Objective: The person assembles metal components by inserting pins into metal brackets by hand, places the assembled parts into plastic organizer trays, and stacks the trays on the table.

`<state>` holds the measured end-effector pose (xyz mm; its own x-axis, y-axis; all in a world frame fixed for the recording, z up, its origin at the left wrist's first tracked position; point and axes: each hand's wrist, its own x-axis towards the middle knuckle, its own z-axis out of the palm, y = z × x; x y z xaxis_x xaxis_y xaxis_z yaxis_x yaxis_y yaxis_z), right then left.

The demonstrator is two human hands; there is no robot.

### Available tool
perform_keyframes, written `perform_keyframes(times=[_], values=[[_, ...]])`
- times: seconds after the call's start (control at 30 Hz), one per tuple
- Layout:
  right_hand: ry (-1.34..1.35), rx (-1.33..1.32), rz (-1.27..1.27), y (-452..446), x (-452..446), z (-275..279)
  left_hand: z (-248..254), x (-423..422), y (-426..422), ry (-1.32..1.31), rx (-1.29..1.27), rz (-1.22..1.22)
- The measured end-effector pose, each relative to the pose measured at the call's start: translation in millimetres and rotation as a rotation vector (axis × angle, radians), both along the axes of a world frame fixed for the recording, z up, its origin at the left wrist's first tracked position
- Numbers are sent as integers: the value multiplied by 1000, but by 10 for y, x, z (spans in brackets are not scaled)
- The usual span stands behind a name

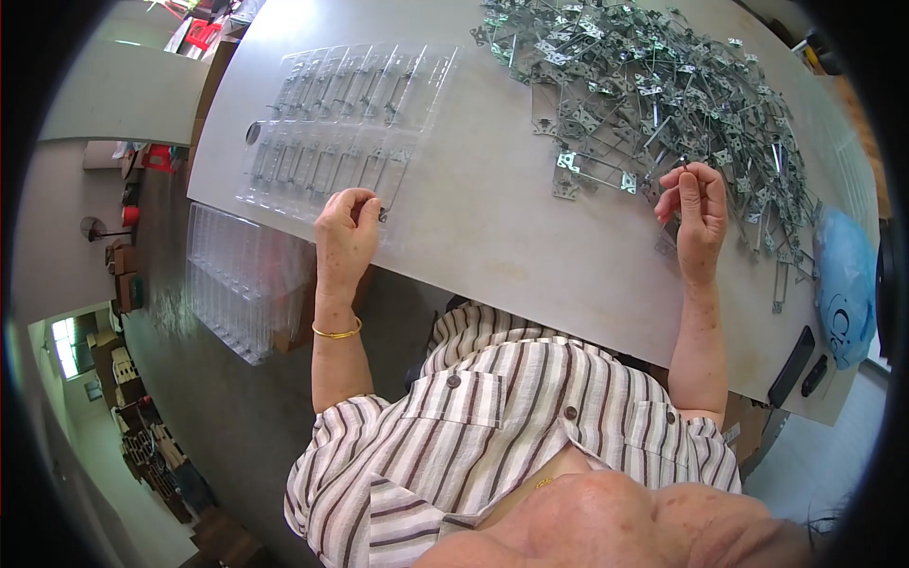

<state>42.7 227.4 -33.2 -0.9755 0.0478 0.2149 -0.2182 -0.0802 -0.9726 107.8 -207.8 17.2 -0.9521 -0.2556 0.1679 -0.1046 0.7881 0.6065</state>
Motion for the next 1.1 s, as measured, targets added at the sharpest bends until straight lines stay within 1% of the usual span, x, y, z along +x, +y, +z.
perform_keyframes(times=[0.13, 0.33, 0.53, 0.63, 0.73, 0.83, 0.87, 0.9, 0.97, 1.03, 1.1], values=[[-4, 4, 9, -11, 11, 13, 50, 13, 65, -50, -14, 12], [-9, 4, 14, -24, 21, 33, 41, 10, 65, -52, -151, -12], [-8, -2, 16, -37, 34, 38, 77, 29, 92, -64, -196, -5], [-8, -4, 16, -43, 38, 46, 122, 35, 137, -81, -258, 12], [-12, -7, 9, -48, 43, 53, 253, 7, 326, 37, -245, -48], [2, -15, 6, -60, 54, 63, 393, 8, 614, 166, -50, -169], [7, -15, 5, -61, 57, 62, 416, 13, 682, 207, 26, -269], [5, -11, -1, -34, 36, 34, 439, -3, 796, 177, 136, -354], [0, -13, -4, -43, 44, 49, 648, 68, 978, 128, 346, -517], [-1, -11, -3, -50, 50, 53, 875, 81, 1068, 140, 485, -825], [1, -8, -2, -47, 52, 45, 933, 84, 1224, 231, 830, -1057]])
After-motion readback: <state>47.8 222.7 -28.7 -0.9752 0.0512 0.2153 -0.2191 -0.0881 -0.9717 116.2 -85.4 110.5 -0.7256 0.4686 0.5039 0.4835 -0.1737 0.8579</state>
